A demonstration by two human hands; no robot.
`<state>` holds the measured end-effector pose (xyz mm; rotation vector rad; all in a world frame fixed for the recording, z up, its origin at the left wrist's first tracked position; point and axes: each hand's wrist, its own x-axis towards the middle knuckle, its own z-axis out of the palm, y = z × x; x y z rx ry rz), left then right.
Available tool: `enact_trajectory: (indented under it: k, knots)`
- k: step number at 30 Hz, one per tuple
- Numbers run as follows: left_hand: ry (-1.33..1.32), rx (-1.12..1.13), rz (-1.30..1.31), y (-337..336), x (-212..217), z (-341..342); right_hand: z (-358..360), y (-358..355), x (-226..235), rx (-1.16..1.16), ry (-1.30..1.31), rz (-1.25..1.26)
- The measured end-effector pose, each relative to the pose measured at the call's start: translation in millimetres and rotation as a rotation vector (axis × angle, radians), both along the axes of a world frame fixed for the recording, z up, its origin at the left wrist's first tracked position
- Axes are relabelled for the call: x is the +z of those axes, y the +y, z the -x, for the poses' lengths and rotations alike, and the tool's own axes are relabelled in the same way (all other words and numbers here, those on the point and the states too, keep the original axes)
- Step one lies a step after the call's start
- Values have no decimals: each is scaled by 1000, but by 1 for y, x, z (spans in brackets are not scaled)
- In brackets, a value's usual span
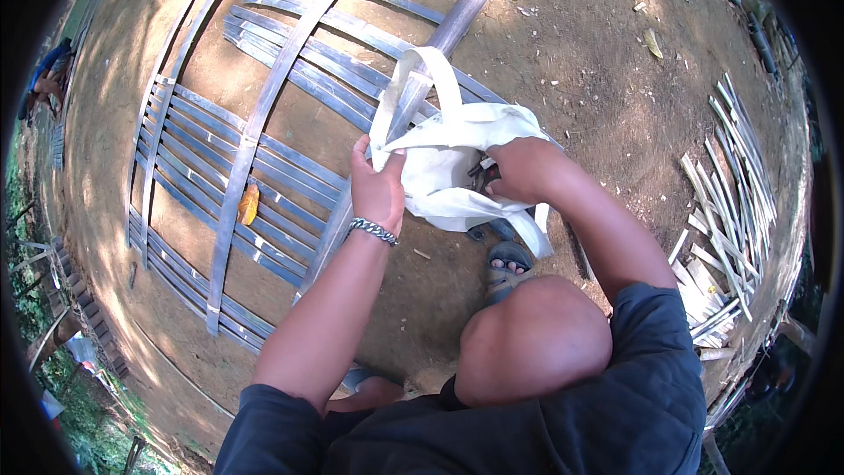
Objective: The person constructs a bamboo structure by aligning bamboo strips into a grid and using a small axe to carve notches or trim the strips while kneeling on a dirt ground.
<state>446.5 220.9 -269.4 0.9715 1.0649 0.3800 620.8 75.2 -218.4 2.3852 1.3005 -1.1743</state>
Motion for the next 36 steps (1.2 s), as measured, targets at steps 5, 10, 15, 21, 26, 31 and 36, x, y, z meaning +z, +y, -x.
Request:
enact_trajectory:
  k: [5,10,15,21,26,31,36]
  knots:
    - [311,-452,-446,-12,-2,-1,-7,-17,10,-148,-151,-46]
    - [551,-867,-377,-32,-3,0,-5,-52,9,-95,-294,66]
    - [170,-180,287,-40,-26,-14,18,-83,-8,39,-284,51]
    - [-2,-99,516,-45,-53,-28,20,-105,-27,-23,-210,92]
    - [-102,-448,317,-37,-42,-35,6,-84,-42,-170,26,-284]
    - [-45,-373,311,-31,-39,-47,7,-32,-76,175,68,-441]
    - [325,-439,-3,-25,-54,-49,-11,-33,-89,345,-234,-344]
